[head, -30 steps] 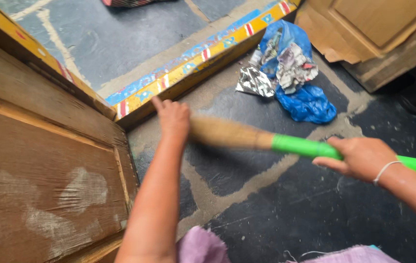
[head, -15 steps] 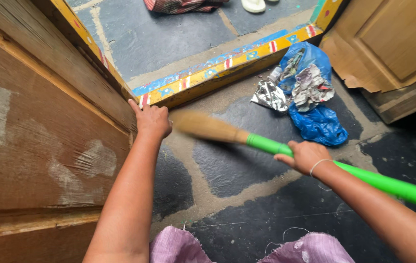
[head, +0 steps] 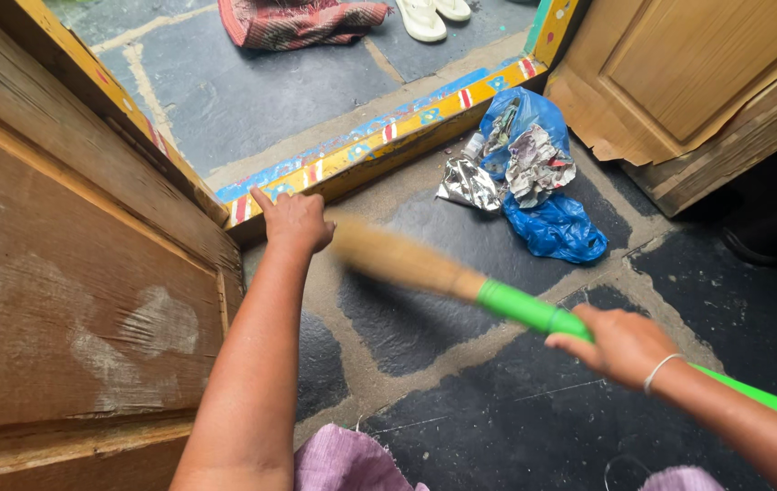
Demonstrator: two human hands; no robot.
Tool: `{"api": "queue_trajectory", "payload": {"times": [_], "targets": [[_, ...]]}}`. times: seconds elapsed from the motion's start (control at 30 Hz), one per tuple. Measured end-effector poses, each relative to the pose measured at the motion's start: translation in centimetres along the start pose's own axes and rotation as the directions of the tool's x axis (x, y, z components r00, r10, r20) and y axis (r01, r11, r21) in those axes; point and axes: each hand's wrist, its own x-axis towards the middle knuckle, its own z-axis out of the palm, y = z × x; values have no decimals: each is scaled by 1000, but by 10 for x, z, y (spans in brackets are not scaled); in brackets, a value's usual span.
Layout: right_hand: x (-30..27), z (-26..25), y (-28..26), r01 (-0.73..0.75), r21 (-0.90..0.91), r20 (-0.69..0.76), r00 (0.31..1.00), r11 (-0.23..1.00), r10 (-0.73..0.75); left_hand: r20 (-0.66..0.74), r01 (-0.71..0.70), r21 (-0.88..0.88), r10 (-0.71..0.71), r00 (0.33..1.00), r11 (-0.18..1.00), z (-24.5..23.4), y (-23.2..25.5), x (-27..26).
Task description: The person sweeps debris on a tiled floor using a broom and collects the trash into a blue plastic bag. They also pick up larger pieces of trash by hand and place them into the bag.
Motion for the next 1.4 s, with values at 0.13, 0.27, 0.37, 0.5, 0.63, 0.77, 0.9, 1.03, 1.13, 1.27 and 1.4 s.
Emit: {"api": "queue_trajectory", "payload": {"times": [0.13,0.27,0.37,0.5,0.63,0.77,0.9,1.03,1.13,1.27,1.4], "targets": [[5,15,-26,319,-83,-57,944,944,-324,48,-1,34,-1,999,999,2,5,-9],[37,23,-25,271,-191,10,962,943,-274,66,18,25,-20,998,1000,-5,-4,-8],[73,13,1,93,-164,-90,990,982,-109,75,47,56,-51,996,997,-8,-16,-14],[72,-2,52,-109,-63,-188,978,992,95,144,80,81,-91,985,993,-10,-20,-21],[36,3,78,-103,-23,-49,994,994,102,141,35,92,-48,989,995,-7,-13,-16],[-2,52,98,287,-89,118,954,954,-276,178,-10,116,-11,984,993,-4,6,-16],[4,87,127,615,-175,361,767,769,-531,203,-15,89,-3,979,996,-13,20,-19],[44,67,154,279,-301,292,937,912,-191,214,-14,79,-3,977,997,-23,20,-25],[69,37,159,93,-250,90,993,964,-73,231,12,86,-31,972,996,-25,10,-33],[75,32,136,4,-92,-151,988,996,-18,284,59,117,-91,955,991,-20,-5,-46],[61,45,137,184,-237,29,983,954,-182,359,74,145,-122,925,987,-16,-9,-46]]}}
